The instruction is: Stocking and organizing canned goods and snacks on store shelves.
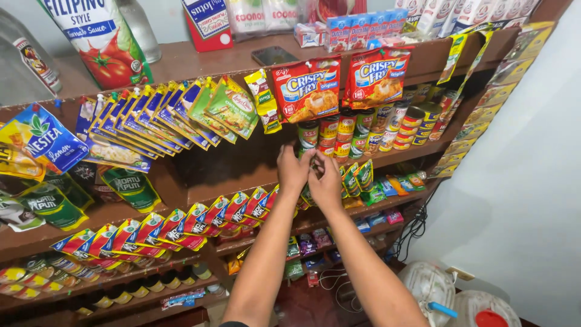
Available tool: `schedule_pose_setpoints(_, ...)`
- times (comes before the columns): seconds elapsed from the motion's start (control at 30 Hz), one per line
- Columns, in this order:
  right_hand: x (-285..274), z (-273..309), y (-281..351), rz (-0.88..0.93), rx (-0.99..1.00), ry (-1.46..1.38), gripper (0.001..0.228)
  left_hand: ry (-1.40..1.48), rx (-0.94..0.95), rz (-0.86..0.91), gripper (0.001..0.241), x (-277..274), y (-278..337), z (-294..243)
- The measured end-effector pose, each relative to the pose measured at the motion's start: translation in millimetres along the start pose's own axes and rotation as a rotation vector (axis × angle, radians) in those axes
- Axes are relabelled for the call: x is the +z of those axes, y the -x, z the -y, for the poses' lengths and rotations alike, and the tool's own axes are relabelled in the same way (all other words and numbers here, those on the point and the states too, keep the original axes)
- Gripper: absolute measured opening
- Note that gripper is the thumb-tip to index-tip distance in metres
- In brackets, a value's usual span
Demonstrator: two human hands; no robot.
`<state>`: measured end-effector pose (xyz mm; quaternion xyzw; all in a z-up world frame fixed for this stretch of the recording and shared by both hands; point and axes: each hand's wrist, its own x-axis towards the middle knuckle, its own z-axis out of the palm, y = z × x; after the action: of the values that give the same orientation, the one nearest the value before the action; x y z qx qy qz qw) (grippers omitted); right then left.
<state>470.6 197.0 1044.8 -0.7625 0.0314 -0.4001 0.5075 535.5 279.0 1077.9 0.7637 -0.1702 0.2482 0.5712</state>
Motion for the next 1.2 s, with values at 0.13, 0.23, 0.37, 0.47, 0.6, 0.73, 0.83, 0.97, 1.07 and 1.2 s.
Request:
schedule_pose_setpoints(0.13,-8,26,2,-0.048,-0.120,0.086,0.049,0.099,-0.028,-0.013,0.051,-5,13,-9)
schedule_pose_setpoints(0.23,-13,34,8,-0.099,-0.168,0.056,0.048,0.222,-0.055,-0.015,0.047,-14,29,-19)
schedule_pose_setpoints(0.37,-30,35,18,-0.071,-0.306,0.012,0.052,0.374,-0.143,0.093,0.041,-32,53,-38)
schedule_pose_setpoints(0.47,-43,36,43,0.037,-0.161,-0.102,0.051,0.359,-0.173,0.196,0.044,-45,74,-41)
schedule_pose_setpoints(0.6,-51,12,84,0.081,0.119,-0.375,0.056,0.282,-0.029,0.329,0.053,-61,87,-35)
schedule_pose_setpoints(0.73,-65,13,115,0.130,0.317,-0.597,0.060,0.596,-0.076,0.443,0.057,-55,103,-29)
schedule_pose_setpoints(0.83,-80,14,132,0.250,0.287,-0.515,0.062,1.023,-0.281,0.530,0.055,-49,124,-31)
schedule_pose_setpoints(0.97,-99,-10,159,0.294,0.376,-0.462,0.057,1.146,-0.440,0.508,0.053,-30,162,-13)
schedule_pose_setpoints(1.07,-110,-22,170,0.276,0.383,-0.463,0.051,1.155,-0.512,0.480,0.051,-16,180,-4)
schedule_pose_setpoints(1.2,-129,-18,177,0.235,0.463,-0.479,0.047,1.175,-0.612,0.479,0.048,-3,196,-18)
